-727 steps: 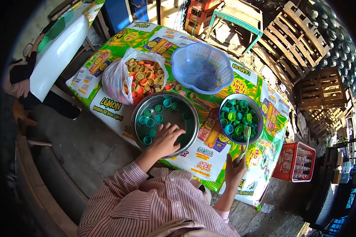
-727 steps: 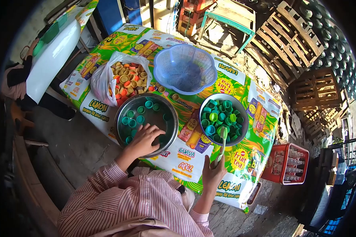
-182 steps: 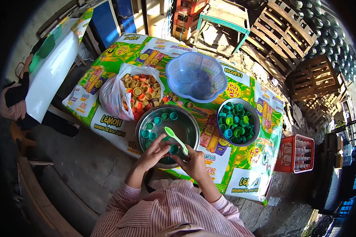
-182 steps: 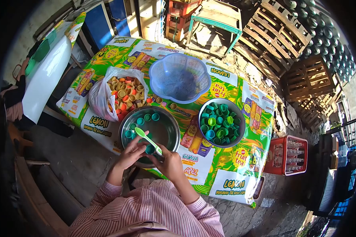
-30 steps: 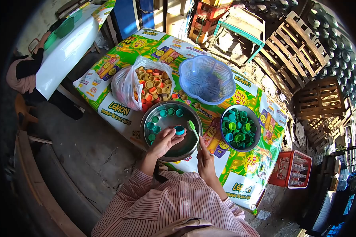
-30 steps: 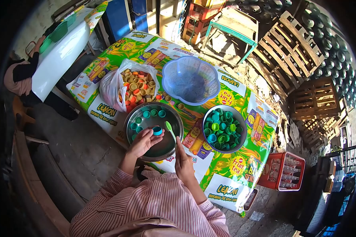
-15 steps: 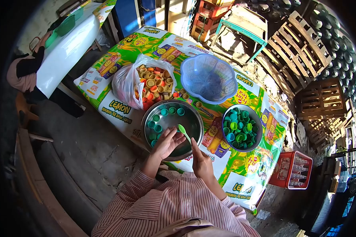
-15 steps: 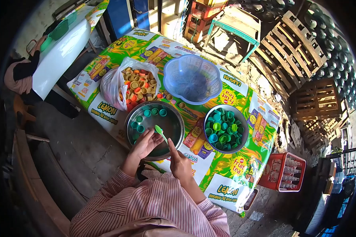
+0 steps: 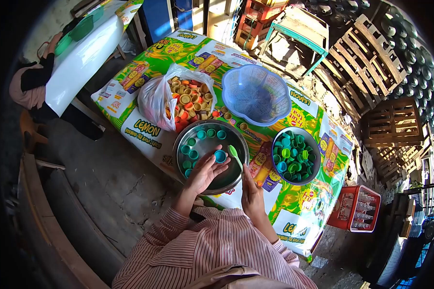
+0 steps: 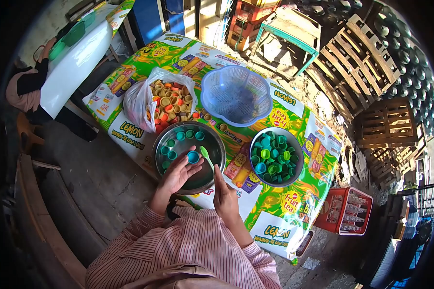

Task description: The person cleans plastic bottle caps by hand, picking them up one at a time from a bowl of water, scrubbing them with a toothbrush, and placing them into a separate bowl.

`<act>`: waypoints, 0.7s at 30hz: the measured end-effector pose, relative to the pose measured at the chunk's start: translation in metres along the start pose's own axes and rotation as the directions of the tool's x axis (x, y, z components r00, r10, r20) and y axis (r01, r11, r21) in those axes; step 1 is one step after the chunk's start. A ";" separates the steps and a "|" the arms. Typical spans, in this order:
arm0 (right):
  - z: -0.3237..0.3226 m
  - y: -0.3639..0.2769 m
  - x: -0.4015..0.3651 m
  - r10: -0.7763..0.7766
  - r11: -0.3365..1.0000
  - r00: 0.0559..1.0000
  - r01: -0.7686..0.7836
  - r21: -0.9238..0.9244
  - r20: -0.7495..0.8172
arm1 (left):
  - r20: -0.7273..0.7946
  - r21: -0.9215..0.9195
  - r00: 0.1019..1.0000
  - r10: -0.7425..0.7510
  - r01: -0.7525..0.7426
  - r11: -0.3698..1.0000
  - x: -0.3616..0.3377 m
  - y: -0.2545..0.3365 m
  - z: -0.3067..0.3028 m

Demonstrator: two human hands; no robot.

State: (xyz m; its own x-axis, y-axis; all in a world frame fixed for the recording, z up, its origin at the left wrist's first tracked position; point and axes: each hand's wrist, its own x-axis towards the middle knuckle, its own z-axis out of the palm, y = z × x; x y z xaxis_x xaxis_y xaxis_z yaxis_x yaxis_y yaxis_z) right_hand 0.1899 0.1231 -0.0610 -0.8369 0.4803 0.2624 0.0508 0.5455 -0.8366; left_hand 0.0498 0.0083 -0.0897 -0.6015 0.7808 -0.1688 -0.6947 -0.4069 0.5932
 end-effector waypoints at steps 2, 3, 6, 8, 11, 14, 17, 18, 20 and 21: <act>-0.007 -0.006 -0.003 0.039 0.996 0.997 -0.033 -0.079 0.073 | 0.024 -0.011 1.000 0.003 -0.003 1.000 0.000 0.001 0.002; -0.010 -0.008 -0.003 0.082 0.986 0.986 -0.059 -0.159 0.142 | -0.024 0.067 0.998 0.057 -0.055 0.996 0.000 0.001 0.003; -0.019 -0.017 0.000 0.165 0.916 0.940 -0.034 -0.400 0.299 | -0.050 0.288 0.994 0.100 -0.082 0.954 0.001 0.006 0.001; -0.012 -0.004 0.000 0.064 0.933 0.972 0.023 -0.360 0.228 | -0.016 0.422 0.996 0.091 -0.076 0.903 0.000 0.008 0.002; -0.002 -0.007 -0.005 0.067 0.992 0.980 -0.044 -0.122 0.189 | -0.036 0.415 0.996 0.083 -0.061 0.908 0.002 0.011 0.001; 0.008 -0.014 -0.011 0.123 0.981 0.968 -0.152 0.123 0.219 | 0.008 0.442 0.982 0.189 -0.173 0.880 0.007 0.009 0.003; 0.002 -0.019 -0.006 0.281 0.779 0.880 -0.442 0.445 0.382 | 0.003 0.373 0.980 0.201 -0.188 0.909 0.010 0.008 -0.001; -0.004 -0.023 -0.002 0.339 0.488 0.766 -0.639 0.594 0.546 | 0.006 0.372 0.981 0.196 -0.184 0.910 0.010 0.009 0.000; -0.013 -0.031 0.002 0.318 0.058 0.595 -0.789 0.612 0.738 | 0.061 0.310 0.989 0.132 -0.145 0.940 0.010 0.012 0.003; -0.016 -0.033 0.003 0.320 0.059 0.598 -0.787 0.615 0.735 | 0.065 0.309 0.989 0.131 -0.145 0.940 0.011 0.013 0.003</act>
State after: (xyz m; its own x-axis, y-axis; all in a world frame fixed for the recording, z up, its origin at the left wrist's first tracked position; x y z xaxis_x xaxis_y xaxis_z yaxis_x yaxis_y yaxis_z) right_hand 0.1942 0.1178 -0.0245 -0.8849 -0.0430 -0.4638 0.3264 -0.7677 -0.5515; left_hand 0.0351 0.0134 -0.0819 -0.6603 0.7500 -0.0377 -0.4435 -0.3490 0.8255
